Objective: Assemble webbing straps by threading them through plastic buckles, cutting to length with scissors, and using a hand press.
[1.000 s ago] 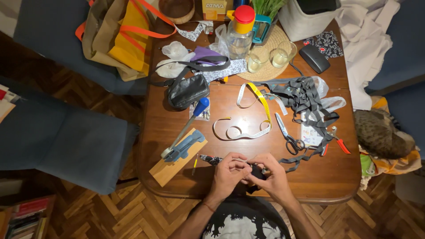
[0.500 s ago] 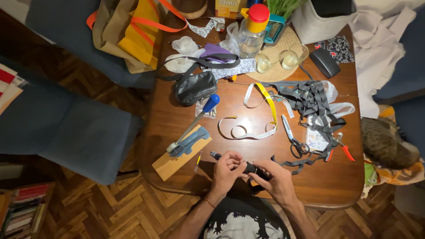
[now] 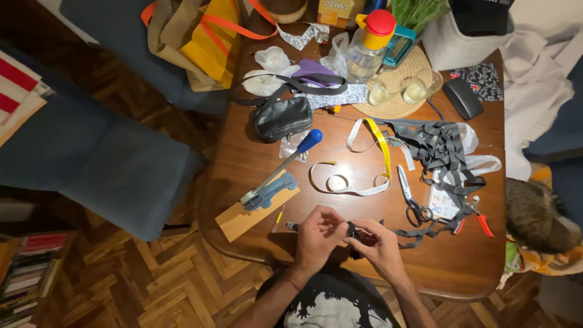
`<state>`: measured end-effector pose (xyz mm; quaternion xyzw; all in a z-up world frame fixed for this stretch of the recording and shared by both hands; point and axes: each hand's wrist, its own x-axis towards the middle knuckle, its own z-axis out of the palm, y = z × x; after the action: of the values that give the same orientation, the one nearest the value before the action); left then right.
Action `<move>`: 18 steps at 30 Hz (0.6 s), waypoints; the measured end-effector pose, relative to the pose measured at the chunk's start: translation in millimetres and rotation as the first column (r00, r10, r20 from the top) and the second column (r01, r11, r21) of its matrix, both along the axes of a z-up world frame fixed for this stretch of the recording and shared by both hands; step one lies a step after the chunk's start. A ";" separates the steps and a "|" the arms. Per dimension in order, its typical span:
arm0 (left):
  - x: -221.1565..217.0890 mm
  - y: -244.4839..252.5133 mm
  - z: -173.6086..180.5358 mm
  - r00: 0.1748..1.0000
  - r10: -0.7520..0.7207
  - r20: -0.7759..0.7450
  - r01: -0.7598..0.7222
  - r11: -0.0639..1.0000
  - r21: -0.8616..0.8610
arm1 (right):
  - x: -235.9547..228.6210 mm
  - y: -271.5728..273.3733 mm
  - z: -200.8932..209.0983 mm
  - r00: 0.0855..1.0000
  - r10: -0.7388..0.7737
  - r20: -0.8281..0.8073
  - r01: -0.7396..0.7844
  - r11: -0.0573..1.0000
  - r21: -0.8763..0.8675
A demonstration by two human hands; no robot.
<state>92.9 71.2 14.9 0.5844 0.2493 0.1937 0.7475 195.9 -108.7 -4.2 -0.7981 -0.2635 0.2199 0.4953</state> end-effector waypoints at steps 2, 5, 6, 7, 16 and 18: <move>-0.1 -6.4 9.5 0.996 -0.092 0.008 0.092 0.996 0.000 | 0.5 2.7 4.7 0.980 0.050 -0.191 -0.040 0.997 0.059; 0.8 -8.5 14.0 0.985 -0.172 -0.007 0.172 0.979 0.113 | 2.3 -8.2 -24.1 0.934 0.066 -0.352 -0.021 0.991 0.130; 0.7 -6.9 12.9 0.986 -0.169 -0.007 0.169 0.979 0.113 | 2.9 -10.9 -29.5 0.934 0.068 -0.351 -0.024 0.991 0.130; 0.8 -5.5 11.9 0.981 -0.187 0.042 0.179 0.973 0.148 | 3.8 -13.7 -34.8 0.907 -0.013 -0.420 0.053 0.995 0.083; -15.7 63.2 45.6 0.882 -0.462 0.090 0.358 0.782 0.510 | 6.6 -13.1 4.5 0.835 -0.011 -0.549 0.125 0.977 0.170; -25.7 97.9 65.5 0.811 -0.581 0.066 0.491 0.738 0.464 | 10.1 -14.2 7.3 0.842 -0.056 -0.536 0.125 0.988 0.093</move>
<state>67.2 169.2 80.5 0.7562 -0.0578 0.0782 0.6471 206.0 -122.9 3.1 -0.6852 -0.0913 0.3917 0.6072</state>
